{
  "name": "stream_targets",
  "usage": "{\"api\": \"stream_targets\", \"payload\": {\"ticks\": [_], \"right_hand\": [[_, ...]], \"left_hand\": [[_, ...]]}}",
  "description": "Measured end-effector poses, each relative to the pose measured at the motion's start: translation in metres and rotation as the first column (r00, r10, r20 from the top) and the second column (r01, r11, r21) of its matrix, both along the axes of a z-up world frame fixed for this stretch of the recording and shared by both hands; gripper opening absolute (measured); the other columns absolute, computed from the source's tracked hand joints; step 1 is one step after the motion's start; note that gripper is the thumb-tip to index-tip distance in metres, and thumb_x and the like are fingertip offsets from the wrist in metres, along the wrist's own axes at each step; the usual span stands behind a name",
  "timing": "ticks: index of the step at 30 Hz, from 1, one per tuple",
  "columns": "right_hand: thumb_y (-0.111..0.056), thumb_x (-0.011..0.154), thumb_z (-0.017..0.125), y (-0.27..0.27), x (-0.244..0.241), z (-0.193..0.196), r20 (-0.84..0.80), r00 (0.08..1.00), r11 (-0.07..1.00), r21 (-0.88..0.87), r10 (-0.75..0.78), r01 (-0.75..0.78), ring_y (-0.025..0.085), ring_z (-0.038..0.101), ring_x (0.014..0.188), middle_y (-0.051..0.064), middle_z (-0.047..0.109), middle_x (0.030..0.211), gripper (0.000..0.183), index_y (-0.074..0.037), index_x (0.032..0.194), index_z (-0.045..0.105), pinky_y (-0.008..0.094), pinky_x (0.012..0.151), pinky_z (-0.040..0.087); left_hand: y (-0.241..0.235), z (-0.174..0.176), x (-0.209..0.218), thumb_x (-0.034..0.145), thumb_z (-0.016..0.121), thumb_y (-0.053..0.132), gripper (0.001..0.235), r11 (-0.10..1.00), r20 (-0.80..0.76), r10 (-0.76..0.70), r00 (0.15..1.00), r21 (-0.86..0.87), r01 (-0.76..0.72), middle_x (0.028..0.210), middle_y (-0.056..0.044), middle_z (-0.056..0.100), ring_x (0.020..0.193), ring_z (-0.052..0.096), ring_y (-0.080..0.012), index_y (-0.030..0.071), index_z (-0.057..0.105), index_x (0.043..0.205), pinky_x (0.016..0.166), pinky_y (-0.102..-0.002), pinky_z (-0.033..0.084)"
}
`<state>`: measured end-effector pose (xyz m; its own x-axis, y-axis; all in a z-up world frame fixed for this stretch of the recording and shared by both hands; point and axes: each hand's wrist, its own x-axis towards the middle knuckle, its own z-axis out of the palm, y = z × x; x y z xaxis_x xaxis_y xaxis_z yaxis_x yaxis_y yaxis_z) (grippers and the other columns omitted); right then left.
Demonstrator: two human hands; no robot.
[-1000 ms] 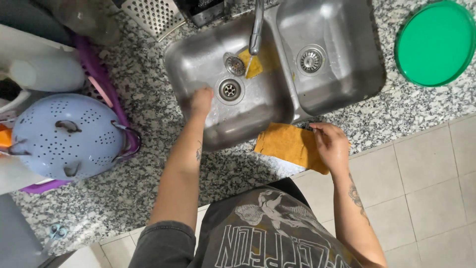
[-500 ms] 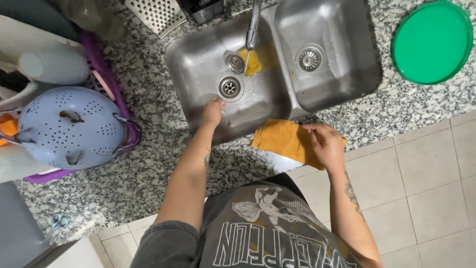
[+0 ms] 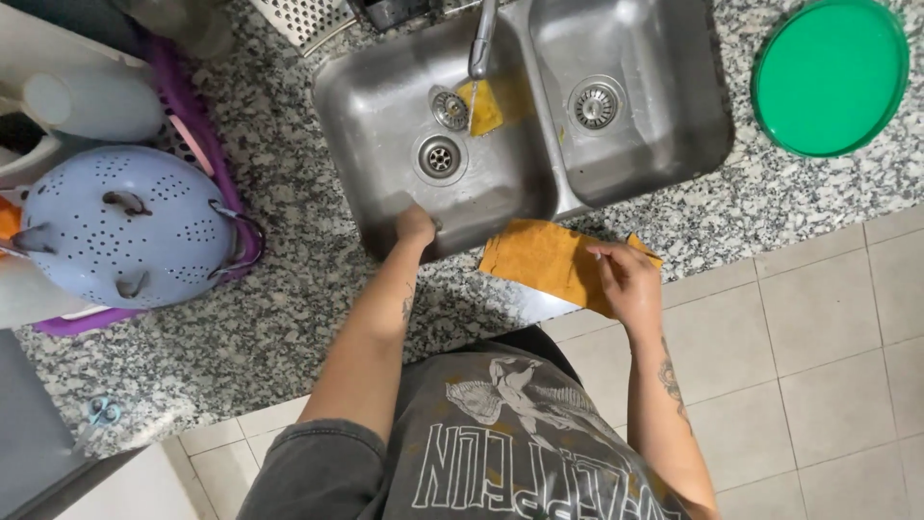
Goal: The person washes a plate, a colander, and a glass using a sponge and running water in a double-basin sink. They place the cleaned items into a dish rack. Afterwards, they pick up lemons, bananas, and a jar from the counter and store them inside the refrigerator.
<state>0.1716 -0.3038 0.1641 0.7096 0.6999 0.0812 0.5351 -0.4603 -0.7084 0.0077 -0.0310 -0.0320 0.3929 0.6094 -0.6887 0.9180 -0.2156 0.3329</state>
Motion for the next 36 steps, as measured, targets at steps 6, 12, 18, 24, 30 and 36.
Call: {"api": "stream_targets", "payload": {"ticks": [6,12,18,24,30,36], "right_hand": [[0.007,0.084,0.058,-0.019,0.005,0.008,-0.04,0.998,0.999,-0.005,-0.054,0.054,0.036,0.064,0.086,0.012,0.069,0.087,0.02,-0.007,0.092,0.07,0.043,0.081,0.048],[0.0,0.083,0.062,-0.039,0.039,0.001,-0.04,0.997,0.996,-0.067,-0.067,0.065,0.032,0.064,0.082,0.007,0.069,0.083,0.019,-0.014,0.091,0.072,0.041,0.079,0.05],[0.0,0.086,0.059,-0.048,0.11,0.006,-0.031,0.998,0.998,-0.022,0.05,-0.051,0.025,0.065,0.081,0.0,0.07,0.082,0.023,-0.018,0.089,0.073,0.035,0.079,0.05],[0.004,0.086,0.059,-0.042,0.176,0.016,-0.062,0.987,0.989,0.028,0.15,-0.148,0.029,0.063,0.072,0.007,0.068,0.077,0.024,-0.014,0.09,0.074,0.036,0.071,0.05],[0.005,0.083,0.06,-0.005,0.188,-0.003,-0.148,0.971,0.98,0.103,0.186,-0.172,0.034,0.062,0.075,0.014,0.065,0.079,0.021,-0.009,0.093,0.072,0.04,0.071,0.05],[-0.003,0.087,0.062,0.036,0.169,-0.042,-0.453,0.885,0.993,0.02,0.11,-0.113,0.02,0.064,0.084,0.011,0.069,0.089,0.017,-0.011,0.098,0.071,0.033,0.073,0.052]], "left_hand": [[-0.014,-0.015,0.029,0.09,0.052,0.014,0.028,0.993,0.093,0.087,0.992,-0.091,-0.079,0.103,-0.024,0.062,0.108,0.057,-0.0391,-0.006,0.06,0.109,0.091,-0.048,0.048],[-0.043,-0.049,0.084,0.091,0.05,0.018,0.032,0.964,0.118,0.195,0.974,-0.208,-0.168,0.109,-0.023,0.061,0.112,0.056,-0.0383,-0.003,0.06,0.113,0.093,-0.047,0.046],[-0.067,-0.054,0.147,0.09,0.055,0.017,0.023,0.683,0.091,0.672,0.735,-0.461,-0.566,0.104,-0.016,0.064,0.093,0.065,-0.032,0.005,0.068,0.103,0.067,-0.039,0.062],[-0.077,-0.094,0.164,0.087,0.06,0.022,0.031,0.632,0.081,0.708,0.702,-0.515,-0.579,0.108,-0.014,0.064,0.1,0.063,-0.031,0.004,0.064,0.111,0.077,-0.046,0.058],[-0.082,-0.02,0.16,0.094,0.055,0.022,0.03,0.518,0.239,0.834,0.497,-0.65,-0.556,0.098,-0.015,0.063,0.087,0.064,-0.0209,-0.004,0.062,0.108,0.078,-0.032,0.059],[-0.089,0.062,0.161,0.083,0.075,0.037,0.065,0.609,0.404,0.789,0.464,-0.62,-0.495,0.108,-0.031,0.058,0.098,0.062,-0.0319,-0.014,0.052,0.117,0.083,-0.035,0.056]]}}
